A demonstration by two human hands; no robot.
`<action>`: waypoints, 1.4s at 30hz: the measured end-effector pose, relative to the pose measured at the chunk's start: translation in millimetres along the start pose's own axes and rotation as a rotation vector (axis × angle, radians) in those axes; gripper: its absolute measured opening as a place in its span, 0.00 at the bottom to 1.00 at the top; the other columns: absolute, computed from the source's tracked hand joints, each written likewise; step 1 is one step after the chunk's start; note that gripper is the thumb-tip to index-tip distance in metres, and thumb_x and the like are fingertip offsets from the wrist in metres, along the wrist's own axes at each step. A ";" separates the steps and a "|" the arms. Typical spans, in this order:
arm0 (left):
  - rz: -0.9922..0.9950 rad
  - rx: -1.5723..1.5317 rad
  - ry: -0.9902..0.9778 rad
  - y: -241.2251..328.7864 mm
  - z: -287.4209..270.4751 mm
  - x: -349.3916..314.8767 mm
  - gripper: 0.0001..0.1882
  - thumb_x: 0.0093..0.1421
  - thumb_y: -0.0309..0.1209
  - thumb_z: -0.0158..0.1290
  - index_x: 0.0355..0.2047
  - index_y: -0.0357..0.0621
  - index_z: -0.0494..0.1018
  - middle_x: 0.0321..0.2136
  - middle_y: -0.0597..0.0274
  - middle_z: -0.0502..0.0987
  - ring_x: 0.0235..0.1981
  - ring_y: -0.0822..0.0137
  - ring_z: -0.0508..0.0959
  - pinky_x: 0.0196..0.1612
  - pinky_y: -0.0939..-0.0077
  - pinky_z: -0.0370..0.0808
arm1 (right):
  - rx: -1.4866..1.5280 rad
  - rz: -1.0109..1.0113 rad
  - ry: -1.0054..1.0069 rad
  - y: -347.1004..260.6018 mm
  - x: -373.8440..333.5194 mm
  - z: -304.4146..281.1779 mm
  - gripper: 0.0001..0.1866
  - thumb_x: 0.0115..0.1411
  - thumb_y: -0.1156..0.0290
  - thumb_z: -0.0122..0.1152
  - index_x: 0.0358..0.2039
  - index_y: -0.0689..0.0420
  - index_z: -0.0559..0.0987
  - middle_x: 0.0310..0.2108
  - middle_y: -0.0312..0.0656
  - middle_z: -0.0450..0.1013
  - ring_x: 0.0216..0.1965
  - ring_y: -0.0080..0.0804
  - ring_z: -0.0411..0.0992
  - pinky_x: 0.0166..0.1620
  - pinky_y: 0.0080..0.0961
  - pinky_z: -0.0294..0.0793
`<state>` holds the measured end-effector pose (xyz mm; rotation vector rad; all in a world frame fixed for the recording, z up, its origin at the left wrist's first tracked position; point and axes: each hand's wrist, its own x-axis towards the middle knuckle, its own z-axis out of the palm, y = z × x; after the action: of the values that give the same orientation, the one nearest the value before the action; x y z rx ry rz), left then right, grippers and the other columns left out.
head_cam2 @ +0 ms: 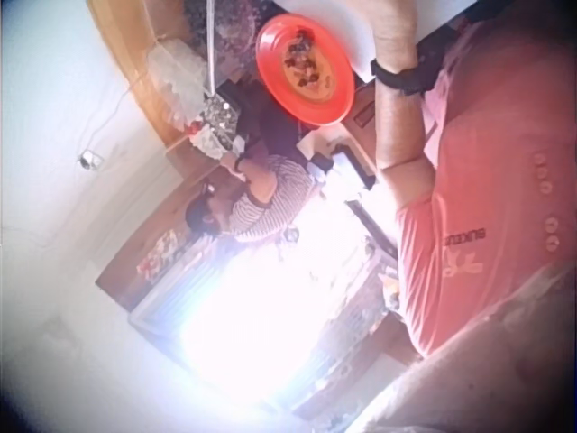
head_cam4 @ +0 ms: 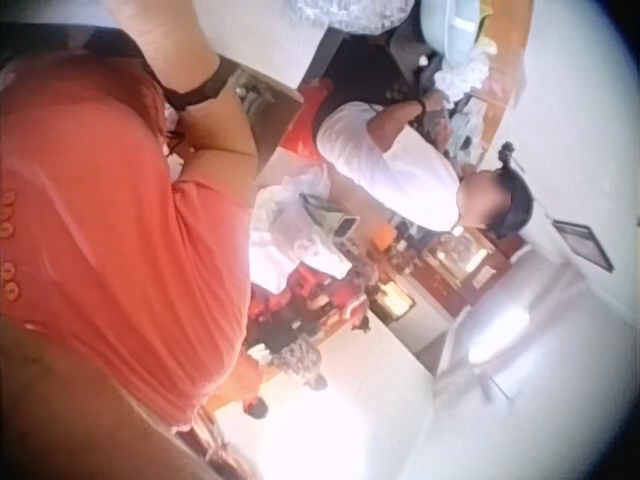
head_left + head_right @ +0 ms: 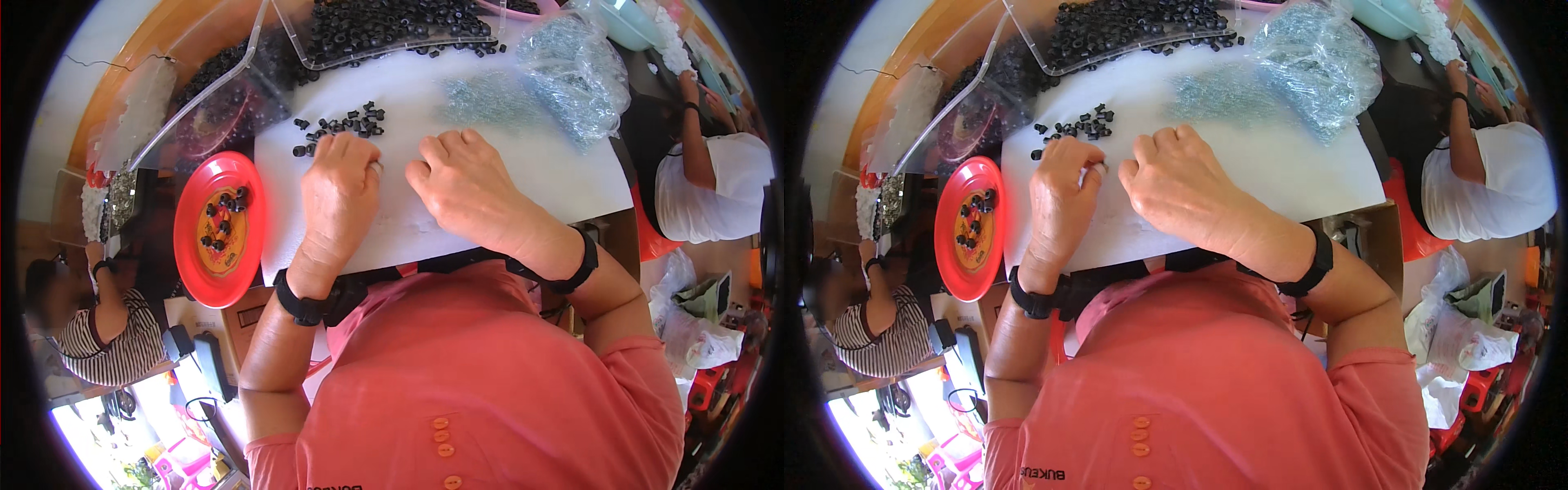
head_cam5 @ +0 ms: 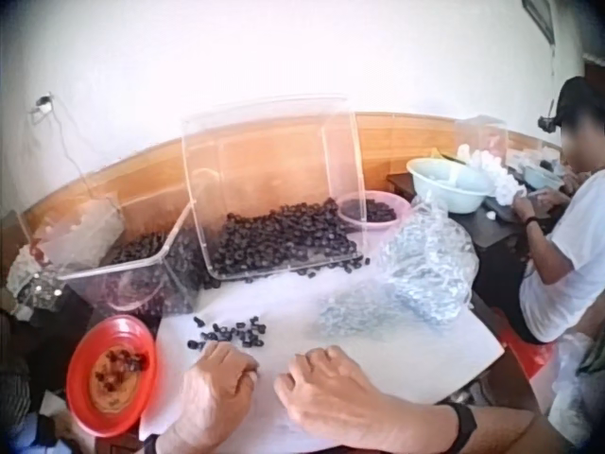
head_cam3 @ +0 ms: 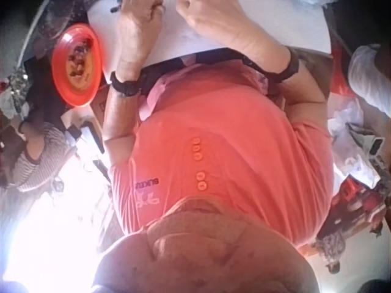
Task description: Manually inserting white components into black plastic shoe eyelets.
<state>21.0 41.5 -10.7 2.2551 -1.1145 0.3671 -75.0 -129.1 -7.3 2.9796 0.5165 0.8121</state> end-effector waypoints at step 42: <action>-0.223 -0.050 0.047 -6.8 -45.4 -69.3 0.17 0.46 0.18 0.60 0.40 0.40 0.77 0.35 0.57 0.74 0.40 0.56 0.73 0.43 0.65 0.72 | 0.568 0.244 0.146 4.8 -22.5 -8.6 0.09 0.50 0.86 0.59 0.31 0.59 0.73 0.27 0.43 0.69 0.30 0.44 0.69 0.33 0.37 0.67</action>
<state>-15.3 116.2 -11.0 2.2852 -0.8288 0.2956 -96.0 -141.4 -10.5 3.5766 0.4553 1.0616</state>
